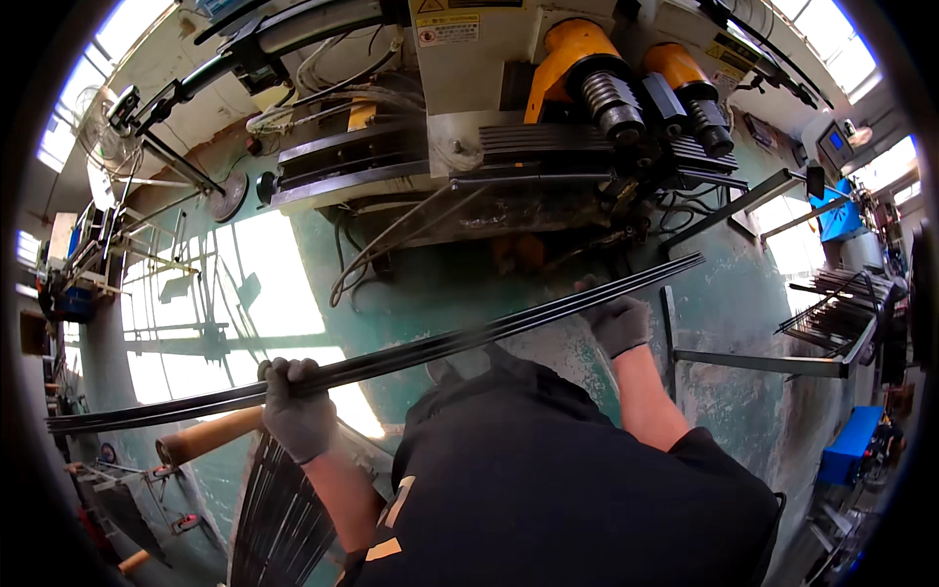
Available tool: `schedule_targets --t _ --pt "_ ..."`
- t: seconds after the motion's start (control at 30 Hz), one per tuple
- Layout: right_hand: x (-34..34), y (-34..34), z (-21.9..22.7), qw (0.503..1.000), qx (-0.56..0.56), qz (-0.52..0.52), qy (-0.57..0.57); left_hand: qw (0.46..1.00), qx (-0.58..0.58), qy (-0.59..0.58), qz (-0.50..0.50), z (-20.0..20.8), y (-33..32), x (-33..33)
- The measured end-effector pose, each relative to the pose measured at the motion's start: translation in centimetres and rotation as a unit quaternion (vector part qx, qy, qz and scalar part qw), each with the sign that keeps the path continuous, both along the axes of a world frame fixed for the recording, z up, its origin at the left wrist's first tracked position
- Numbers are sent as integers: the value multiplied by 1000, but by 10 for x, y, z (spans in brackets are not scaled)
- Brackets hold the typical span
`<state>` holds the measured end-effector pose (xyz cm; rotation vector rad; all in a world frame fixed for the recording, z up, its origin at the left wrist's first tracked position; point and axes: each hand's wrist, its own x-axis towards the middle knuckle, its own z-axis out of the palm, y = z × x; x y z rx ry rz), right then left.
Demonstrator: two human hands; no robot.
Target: The person repeatedly feeds bundles of straight metal rods into a bending machine, operates the lever to bend them, and then removes the bent rods to place them on a nearby rack. The process is repeated continuously throughout the clip.
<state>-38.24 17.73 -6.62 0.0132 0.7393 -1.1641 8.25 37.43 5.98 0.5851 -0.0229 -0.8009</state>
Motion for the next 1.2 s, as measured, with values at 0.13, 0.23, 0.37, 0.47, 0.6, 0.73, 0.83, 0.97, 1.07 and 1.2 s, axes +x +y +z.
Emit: schedule_targets --t 0.13,0.23,0.37,0.47,0.6,0.73,0.83,0.97,1.07,1.2 --pt "87 15 52 994 42 -94 -20 984 10 -32 -173 -13 -70 -21" --pt "70 -1 59 988 22 -136 75 971 -38 -41 -231 -2 -94 2" --pt "3 -30 86 956 -20 -210 201 969 -72 -79 -224 10 -120 75" --pt "-30 -53 120 943 45 -272 188 961 -128 -77 -233 -6 -124 144" --pt "-83 -96 102 917 29 -319 239 950 -140 -100 -261 -20 -143 147" --pt "-101 -141 73 926 -24 -316 206 974 4 -128 -186 -27 -182 118" --pt "-64 -161 79 941 -56 -266 199 976 94 -157 -120 -36 -205 111" --pt "-50 -200 109 930 -50 -298 209 981 168 -79 -51 -23 -242 76" --pt "-43 -225 112 938 -27 -296 177 979 187 -68 -47 -30 -253 75" --pt "-37 -251 104 946 -48 -294 127 978 189 -76 -51 -27 -273 45"
